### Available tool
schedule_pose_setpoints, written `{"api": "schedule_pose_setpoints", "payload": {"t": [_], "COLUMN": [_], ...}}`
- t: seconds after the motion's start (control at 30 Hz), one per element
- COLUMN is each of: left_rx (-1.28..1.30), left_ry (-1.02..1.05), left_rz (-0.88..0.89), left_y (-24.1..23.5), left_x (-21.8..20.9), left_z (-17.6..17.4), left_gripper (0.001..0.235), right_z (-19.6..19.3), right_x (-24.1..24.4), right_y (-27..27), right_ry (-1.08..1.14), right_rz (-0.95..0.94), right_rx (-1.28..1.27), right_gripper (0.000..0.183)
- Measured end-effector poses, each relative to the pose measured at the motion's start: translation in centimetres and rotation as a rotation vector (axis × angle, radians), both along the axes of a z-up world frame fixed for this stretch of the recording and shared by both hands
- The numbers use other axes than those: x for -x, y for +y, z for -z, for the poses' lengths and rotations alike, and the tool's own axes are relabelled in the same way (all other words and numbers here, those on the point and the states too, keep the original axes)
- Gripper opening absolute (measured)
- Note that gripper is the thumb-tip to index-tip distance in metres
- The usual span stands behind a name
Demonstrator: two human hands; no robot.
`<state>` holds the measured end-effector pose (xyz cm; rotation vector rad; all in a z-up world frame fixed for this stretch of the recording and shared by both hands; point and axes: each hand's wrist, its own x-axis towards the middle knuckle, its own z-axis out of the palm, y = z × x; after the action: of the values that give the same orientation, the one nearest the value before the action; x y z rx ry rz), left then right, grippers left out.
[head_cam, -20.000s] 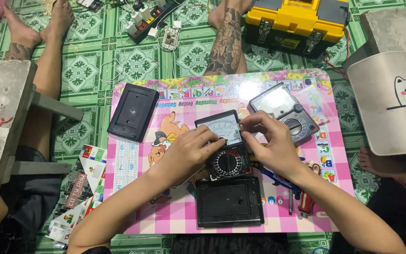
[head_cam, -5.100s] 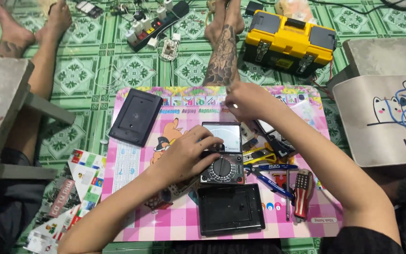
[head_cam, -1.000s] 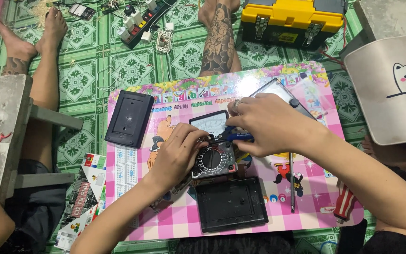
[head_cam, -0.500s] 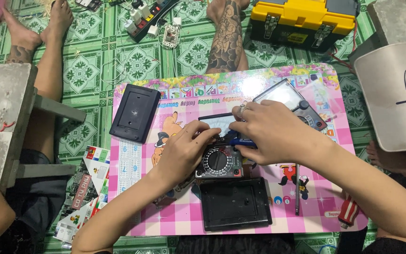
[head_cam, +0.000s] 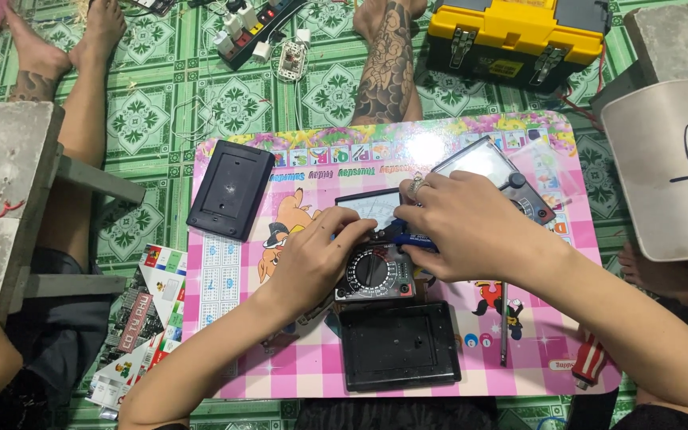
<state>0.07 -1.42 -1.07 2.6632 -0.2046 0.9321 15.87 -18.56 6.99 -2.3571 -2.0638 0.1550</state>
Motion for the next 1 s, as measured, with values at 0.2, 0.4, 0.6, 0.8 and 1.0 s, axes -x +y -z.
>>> {"api": "schedule_pose_setpoints", "payload": {"t": [0.2, 0.4, 0.6, 0.8, 1.0], "left_rx": [0.008, -0.014, -0.013, 0.128, 0.499], "left_ry": [-0.014, -0.005, -0.002, 0.058, 0.099], "left_rz": [0.008, -0.009, -0.008, 0.007, 0.144], "left_y": [0.0, 0.0, 0.0, 0.3, 1.4], "left_x": [-0.1, 0.0, 0.0, 0.1, 0.2], "left_z": [-0.5, -0.4, -0.7, -0.1, -0.6], "left_gripper": [0.008, 0.007, 0.007, 0.014, 0.017], "right_z": [-0.3, -0.9, -0.8, -1.0, -0.4], "right_x": [0.1, 0.3, 0.2, -0.1, 0.5], "right_y": [0.0, 0.2, 0.1, -1.3, -7.3], "right_ry": [0.007, 0.052, 0.007, -0.012, -0.035], "right_rz": [0.004, 0.011, -0.028, 0.018, 0.176], "right_rx": [0.001, 0.002, -0.030, -0.170, -0.023], "right_gripper": [0.043, 0.036, 0.032, 0.033, 0.054]}}
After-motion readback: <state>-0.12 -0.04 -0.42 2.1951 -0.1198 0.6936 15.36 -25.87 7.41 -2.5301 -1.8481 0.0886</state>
